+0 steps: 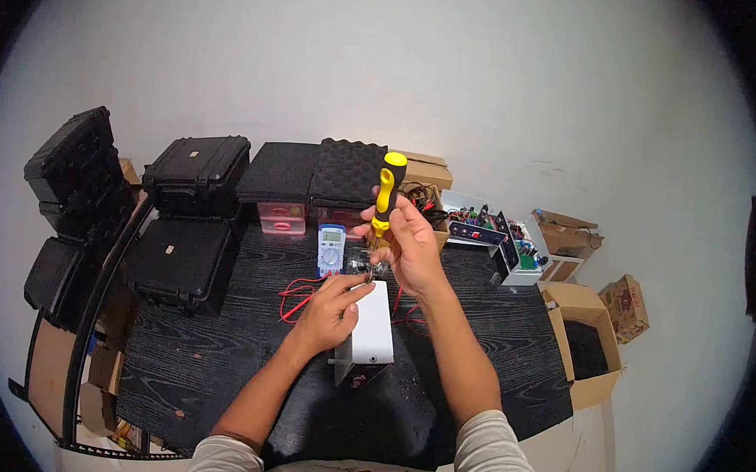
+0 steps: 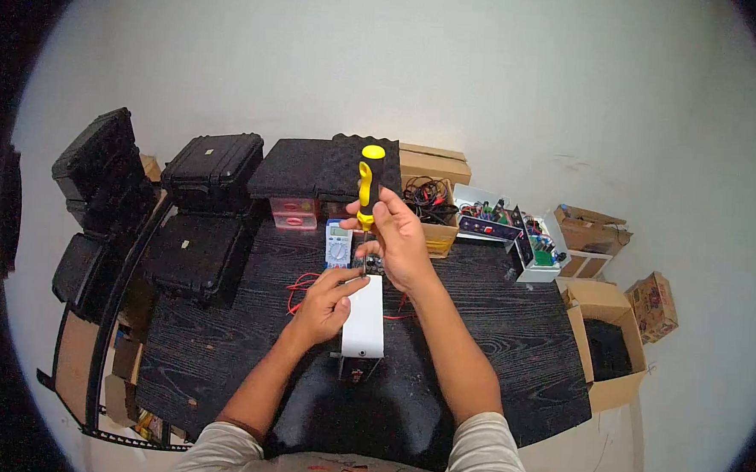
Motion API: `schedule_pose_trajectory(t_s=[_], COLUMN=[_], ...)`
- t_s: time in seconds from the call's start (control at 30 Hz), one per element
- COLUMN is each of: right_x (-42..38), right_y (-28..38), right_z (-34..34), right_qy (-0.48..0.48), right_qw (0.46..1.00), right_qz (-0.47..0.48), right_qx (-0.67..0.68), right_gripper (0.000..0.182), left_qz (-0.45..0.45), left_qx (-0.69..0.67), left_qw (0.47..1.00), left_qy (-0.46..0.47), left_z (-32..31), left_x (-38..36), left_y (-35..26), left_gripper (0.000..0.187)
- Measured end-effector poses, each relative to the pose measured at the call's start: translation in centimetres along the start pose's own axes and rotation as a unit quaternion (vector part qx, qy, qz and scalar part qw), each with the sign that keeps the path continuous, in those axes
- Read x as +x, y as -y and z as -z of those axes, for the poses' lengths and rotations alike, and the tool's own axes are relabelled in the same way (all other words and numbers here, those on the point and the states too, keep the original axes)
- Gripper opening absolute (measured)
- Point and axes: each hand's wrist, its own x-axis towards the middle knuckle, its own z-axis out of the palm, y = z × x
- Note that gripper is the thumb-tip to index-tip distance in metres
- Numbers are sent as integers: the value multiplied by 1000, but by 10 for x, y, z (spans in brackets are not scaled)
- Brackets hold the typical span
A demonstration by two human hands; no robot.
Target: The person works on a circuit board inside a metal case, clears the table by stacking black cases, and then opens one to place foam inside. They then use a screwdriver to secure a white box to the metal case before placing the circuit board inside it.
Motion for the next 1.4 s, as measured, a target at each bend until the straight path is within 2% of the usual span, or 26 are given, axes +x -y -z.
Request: schedule_pose_trajectory(t_s=[0.17, 0.27, 0.37, 0.47, 0.57, 0.67, 0.77, 0.87, 0.9, 0.97, 1.1, 1.2, 1.27, 1.33, 1.4], right_x=[2, 2, 0, 0, 1, -1, -3, -2, -2, -2, -6, -4, -3, -3, -4], right_y=[-10, -8, 2, 3, -8, -4, 9, 3, -1, -9, 11, 2, -7, -6, 3], right_z=[8, 8, -2, -4, 4, 9, -6, -3, 2, 13, -4, 3, 11, 15, 19], right_qy=[15, 3, -10, -28, -25, -8, -22, -28, -18, 1, -20, -21, -25, -6, 35], right_qw=[997, 993, 1000, 998, 995, 992, 998, 999, 996, 982, 996, 996, 983, 978, 984], right_qz=[73, 63, -17, -3, 64, 30, 17, 46, 68, 112, 43, 82, 125, 110, 39], right_qx=[-35, -102, 10, 58, -73, -124, -48, 3, -48, -149, -79, -41, -134, -177, -169], right_gripper=[40, 36, 36, 34, 32, 31, 31, 27, 26, 27, 30, 39, 43, 46, 48], left_qz=[-1, 4, 6, 4, 3, 9, 20, 33, 38, 46, 62, 66, 65, 61, 60], left_qx=[-5, -4, -6, -13, -17, -20, -18, -28, -37, -51, -64, -78, -88, -92, -83], left_qw=[1000, 1000, 1000, 1000, 999, 999, 999, 998, 998, 997, 995, 994, 993, 993, 994], left_qy=[1, 10, 19, 25, 29, 35, 42, 42, 41, 39, 37, 35, 33, 32, 36], left_z=[1, 2, 2, 1, 4, 6, 6, 4, 4, 3, 3, 3, 4, 4, 4], left_x=[1, 2, 1, 1, 3, 5, 5, 2, 2, 2, 1, 1, 2, 2, 3], left_y=[0, -3, -2, 0, -3, -7, -8, -5, -4, -3, -2, -3, -3, -3, -3], left_gripper=[44, 45, 46, 47, 46, 47, 47, 46, 47, 47, 46, 47, 48, 48, 48])
